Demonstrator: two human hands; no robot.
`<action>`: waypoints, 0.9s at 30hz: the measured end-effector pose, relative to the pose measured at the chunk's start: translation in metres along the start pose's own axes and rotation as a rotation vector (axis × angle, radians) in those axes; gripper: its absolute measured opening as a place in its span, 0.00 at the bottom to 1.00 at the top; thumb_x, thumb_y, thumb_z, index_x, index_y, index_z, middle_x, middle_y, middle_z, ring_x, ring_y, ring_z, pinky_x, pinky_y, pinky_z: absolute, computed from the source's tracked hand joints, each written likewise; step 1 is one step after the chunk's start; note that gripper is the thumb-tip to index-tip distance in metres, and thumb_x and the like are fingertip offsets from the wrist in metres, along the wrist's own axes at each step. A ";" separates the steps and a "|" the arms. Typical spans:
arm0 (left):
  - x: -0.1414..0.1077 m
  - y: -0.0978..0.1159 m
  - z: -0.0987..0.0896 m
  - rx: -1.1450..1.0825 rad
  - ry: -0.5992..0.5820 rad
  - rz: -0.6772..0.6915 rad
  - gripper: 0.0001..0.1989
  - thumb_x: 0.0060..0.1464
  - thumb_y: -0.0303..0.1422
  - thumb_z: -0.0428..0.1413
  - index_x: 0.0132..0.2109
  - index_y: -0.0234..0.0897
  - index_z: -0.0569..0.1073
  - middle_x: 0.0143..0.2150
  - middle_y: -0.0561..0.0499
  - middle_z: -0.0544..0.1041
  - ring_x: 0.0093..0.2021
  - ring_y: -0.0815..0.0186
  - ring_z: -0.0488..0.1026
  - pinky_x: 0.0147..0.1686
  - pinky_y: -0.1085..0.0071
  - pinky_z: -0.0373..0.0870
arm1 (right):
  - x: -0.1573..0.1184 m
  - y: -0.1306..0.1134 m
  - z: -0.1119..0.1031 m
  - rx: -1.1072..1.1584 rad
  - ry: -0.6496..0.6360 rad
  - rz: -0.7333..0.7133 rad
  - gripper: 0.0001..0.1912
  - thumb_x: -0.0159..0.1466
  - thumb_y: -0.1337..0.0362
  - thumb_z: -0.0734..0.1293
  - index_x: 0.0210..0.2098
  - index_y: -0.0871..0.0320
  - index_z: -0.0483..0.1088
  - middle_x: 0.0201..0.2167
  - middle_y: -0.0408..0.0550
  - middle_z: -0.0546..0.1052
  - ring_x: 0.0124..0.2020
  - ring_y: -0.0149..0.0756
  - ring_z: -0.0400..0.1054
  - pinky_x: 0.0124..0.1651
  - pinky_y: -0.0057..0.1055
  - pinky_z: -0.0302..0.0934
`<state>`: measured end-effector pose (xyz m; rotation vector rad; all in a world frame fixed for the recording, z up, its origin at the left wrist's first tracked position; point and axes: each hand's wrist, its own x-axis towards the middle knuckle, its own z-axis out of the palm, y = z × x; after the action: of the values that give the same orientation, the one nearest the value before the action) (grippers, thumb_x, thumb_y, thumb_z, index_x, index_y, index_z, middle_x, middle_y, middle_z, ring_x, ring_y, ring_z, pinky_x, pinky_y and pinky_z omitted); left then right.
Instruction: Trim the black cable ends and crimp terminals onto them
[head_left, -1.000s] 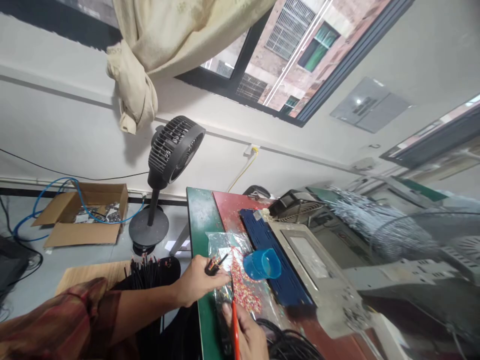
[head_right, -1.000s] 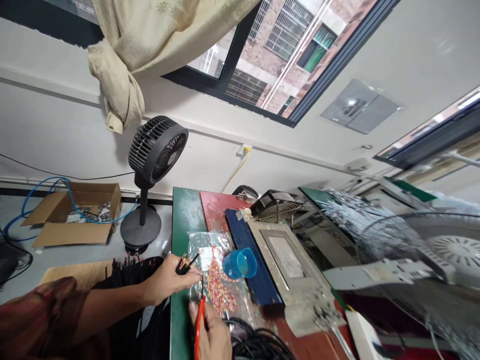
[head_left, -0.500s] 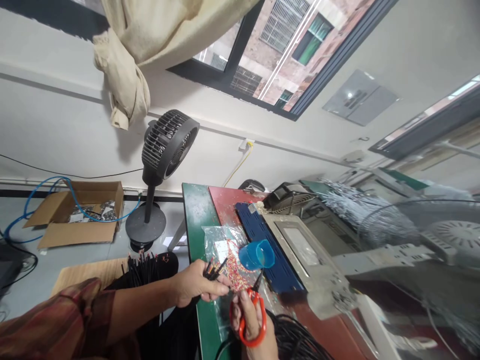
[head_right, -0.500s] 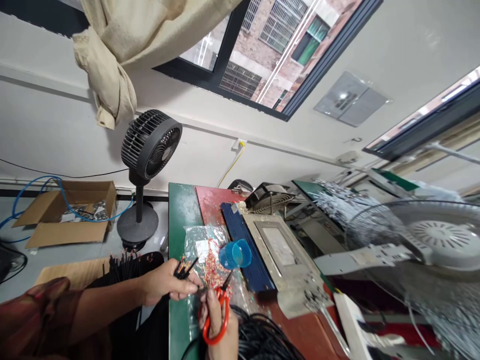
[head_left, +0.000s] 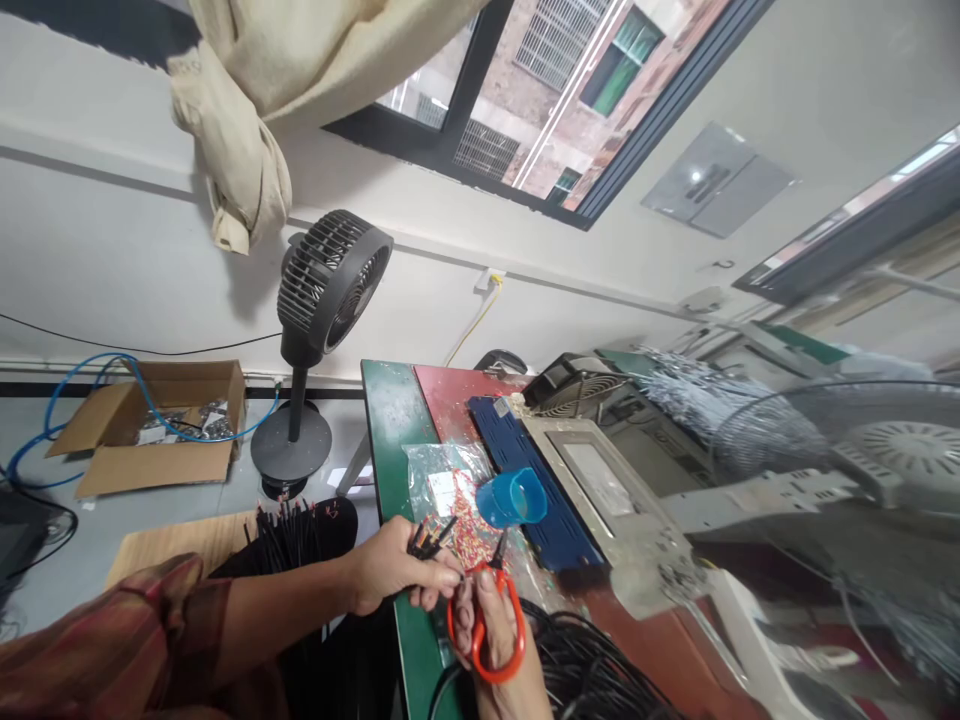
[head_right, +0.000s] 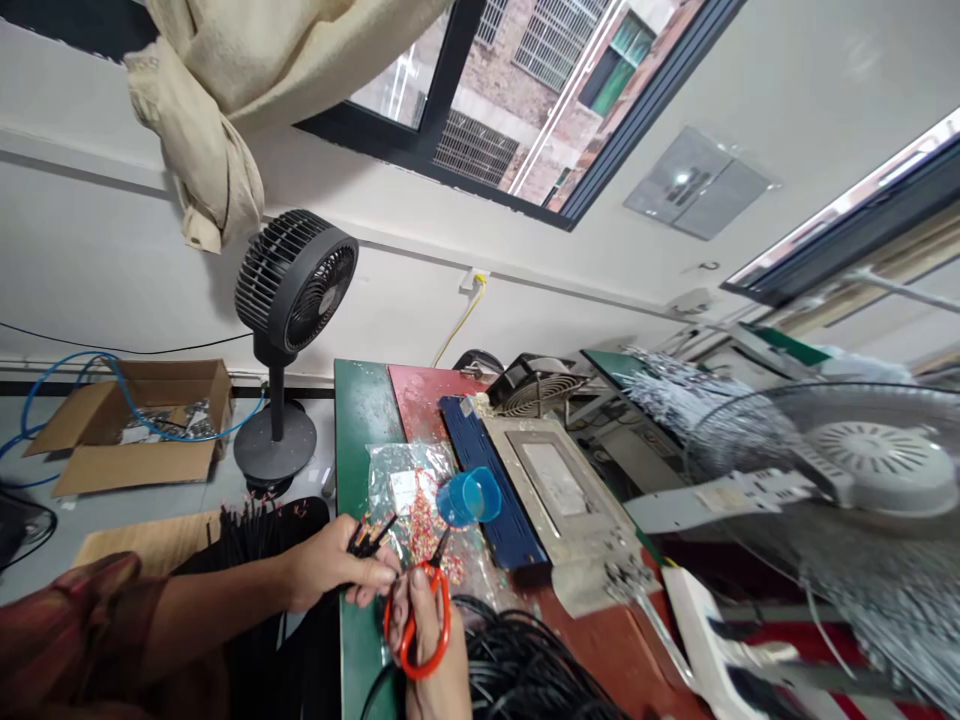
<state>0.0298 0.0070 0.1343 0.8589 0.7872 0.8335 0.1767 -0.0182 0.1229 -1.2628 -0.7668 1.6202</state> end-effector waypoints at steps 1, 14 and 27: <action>0.000 0.000 0.000 -0.005 -0.011 0.000 0.16 0.39 0.41 0.62 0.27 0.29 0.74 0.17 0.55 0.68 0.17 0.76 0.62 0.18 0.78 0.54 | 0.000 0.001 0.000 0.000 0.012 0.010 0.24 0.50 0.44 0.69 0.17 0.58 0.63 0.11 0.38 0.62 0.12 0.23 0.53 0.17 0.23 0.46; 0.001 -0.009 -0.002 -0.065 -0.096 0.020 0.16 0.41 0.41 0.61 0.29 0.29 0.73 0.19 0.55 0.68 0.18 0.77 0.61 0.18 0.80 0.54 | -0.011 -0.008 0.005 0.089 -0.080 0.150 0.22 0.45 0.47 0.73 0.21 0.59 0.65 0.12 0.36 0.60 0.12 0.20 0.48 0.14 0.19 0.43; 0.004 -0.015 -0.006 -0.097 -0.142 -0.013 0.17 0.40 0.41 0.63 0.27 0.30 0.71 0.21 0.53 0.70 0.17 0.79 0.57 0.17 0.78 0.49 | -0.013 -0.010 0.007 0.125 -0.081 0.134 0.22 0.44 0.49 0.74 0.18 0.60 0.65 0.12 0.37 0.61 0.13 0.19 0.48 0.15 0.18 0.44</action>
<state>0.0312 0.0064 0.1174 0.8160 0.6224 0.7838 0.1735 -0.0261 0.1387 -1.1867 -0.6302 1.8081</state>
